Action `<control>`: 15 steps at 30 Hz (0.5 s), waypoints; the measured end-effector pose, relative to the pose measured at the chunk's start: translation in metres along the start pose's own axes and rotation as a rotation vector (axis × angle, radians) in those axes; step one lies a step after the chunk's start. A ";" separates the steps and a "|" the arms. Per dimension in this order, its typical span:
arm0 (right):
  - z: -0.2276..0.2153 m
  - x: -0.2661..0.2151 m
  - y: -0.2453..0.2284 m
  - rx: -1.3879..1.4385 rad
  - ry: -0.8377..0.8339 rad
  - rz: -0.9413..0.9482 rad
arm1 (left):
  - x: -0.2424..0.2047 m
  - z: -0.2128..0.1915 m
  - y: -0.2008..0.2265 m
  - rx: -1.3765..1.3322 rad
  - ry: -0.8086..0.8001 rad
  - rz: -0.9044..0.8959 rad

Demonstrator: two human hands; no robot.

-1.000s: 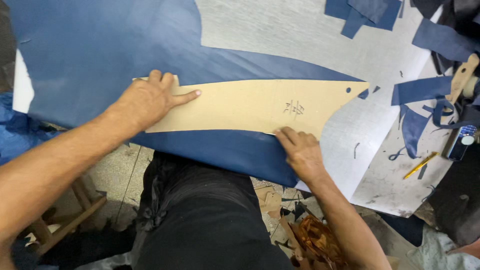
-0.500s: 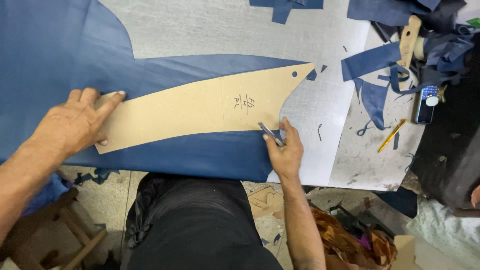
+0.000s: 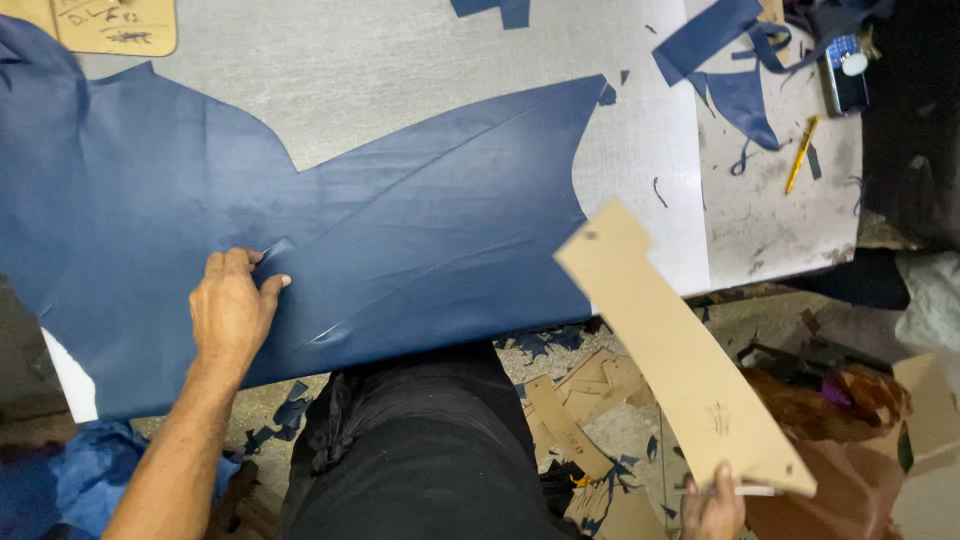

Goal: The person places cardboard templates on a large piece of blue fabric and cuts around them with a rotary cutter. They repeatedly reposition templates and cut multiple fabric pieces, then set the cut pieces aside.

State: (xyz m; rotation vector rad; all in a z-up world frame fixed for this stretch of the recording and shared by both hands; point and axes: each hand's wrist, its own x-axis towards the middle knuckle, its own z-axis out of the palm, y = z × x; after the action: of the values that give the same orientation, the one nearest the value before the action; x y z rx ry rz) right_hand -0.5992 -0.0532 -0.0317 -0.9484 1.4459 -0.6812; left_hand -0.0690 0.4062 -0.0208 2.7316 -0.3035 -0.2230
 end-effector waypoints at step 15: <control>0.097 -0.031 0.114 -0.135 0.202 -0.044 | 0.003 -0.030 -0.013 -0.699 -0.037 -0.008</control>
State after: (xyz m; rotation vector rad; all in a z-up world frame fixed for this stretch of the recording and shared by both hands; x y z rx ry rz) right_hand -0.5232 0.0415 -0.1243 -1.0417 1.6702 -0.7360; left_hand -0.0580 0.4281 0.0006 2.0399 -0.1782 -0.3125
